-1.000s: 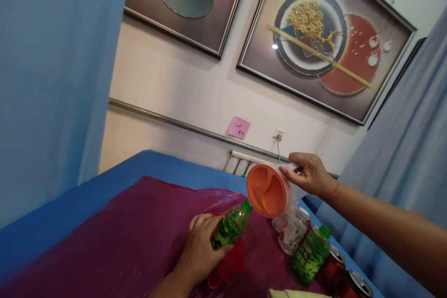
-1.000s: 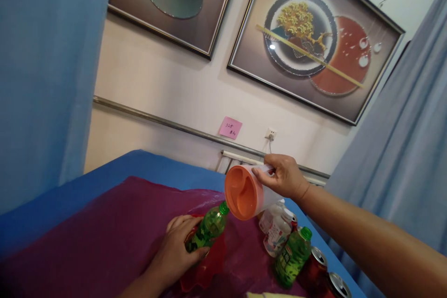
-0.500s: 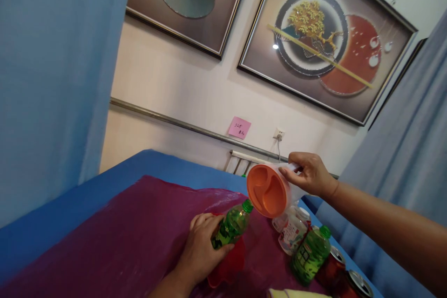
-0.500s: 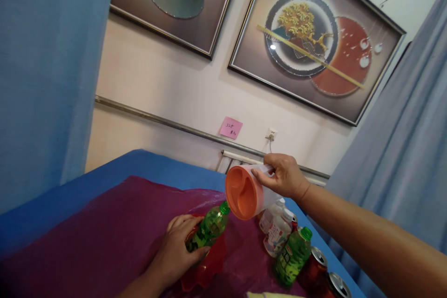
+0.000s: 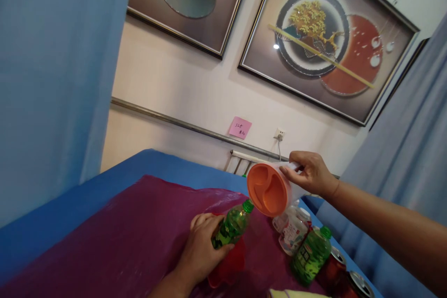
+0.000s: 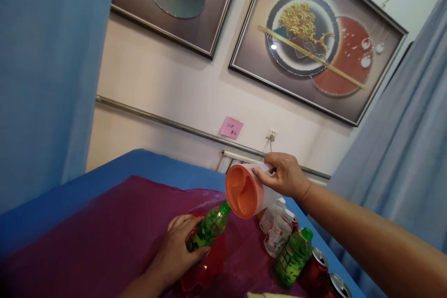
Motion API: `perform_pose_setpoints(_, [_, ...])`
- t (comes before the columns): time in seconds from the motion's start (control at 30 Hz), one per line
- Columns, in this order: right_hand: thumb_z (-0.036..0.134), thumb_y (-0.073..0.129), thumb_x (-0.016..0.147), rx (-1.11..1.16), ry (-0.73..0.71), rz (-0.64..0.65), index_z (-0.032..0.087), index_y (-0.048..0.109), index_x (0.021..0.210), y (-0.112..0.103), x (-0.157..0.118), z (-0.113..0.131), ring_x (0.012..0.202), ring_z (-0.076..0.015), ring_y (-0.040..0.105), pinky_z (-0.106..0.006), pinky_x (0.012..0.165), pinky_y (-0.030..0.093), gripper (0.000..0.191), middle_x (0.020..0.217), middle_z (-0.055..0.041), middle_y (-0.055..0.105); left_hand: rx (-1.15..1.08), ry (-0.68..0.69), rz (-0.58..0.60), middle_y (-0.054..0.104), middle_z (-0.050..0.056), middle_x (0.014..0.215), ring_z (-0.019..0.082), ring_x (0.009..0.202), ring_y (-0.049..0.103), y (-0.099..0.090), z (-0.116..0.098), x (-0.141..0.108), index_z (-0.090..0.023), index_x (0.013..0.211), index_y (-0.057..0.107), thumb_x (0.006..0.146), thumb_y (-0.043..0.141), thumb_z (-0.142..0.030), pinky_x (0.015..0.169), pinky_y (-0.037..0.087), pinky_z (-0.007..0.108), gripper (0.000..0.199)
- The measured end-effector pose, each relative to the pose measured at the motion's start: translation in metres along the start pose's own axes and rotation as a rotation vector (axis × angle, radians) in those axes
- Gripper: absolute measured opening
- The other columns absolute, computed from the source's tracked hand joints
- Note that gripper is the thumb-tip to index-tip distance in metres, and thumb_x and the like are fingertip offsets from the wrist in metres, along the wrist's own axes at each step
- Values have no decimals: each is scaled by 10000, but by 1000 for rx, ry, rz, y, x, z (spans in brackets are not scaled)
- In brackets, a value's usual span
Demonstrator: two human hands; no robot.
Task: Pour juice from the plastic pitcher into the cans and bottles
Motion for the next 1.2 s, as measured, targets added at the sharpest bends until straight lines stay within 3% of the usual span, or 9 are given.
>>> perform_pose_setpoints(1.2, [439, 570, 883, -18, -45, 13, 226, 406, 623, 3, -3, 1, 488, -106, 389, -229, 509, 295, 374, 536, 46, 419, -7, 9, 15, 687, 65, 1128, 306, 1127, 567, -2, -2, 0, -278, 1165, 712, 594, 850, -254, 1039, 388, 461, 588])
Point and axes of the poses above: each hand's wrist, its own x-axis towards the middle knuckle, its own y-axis out of the palm, z = x × y, the point moved 1 cm from there along x, towards the middle knuckle
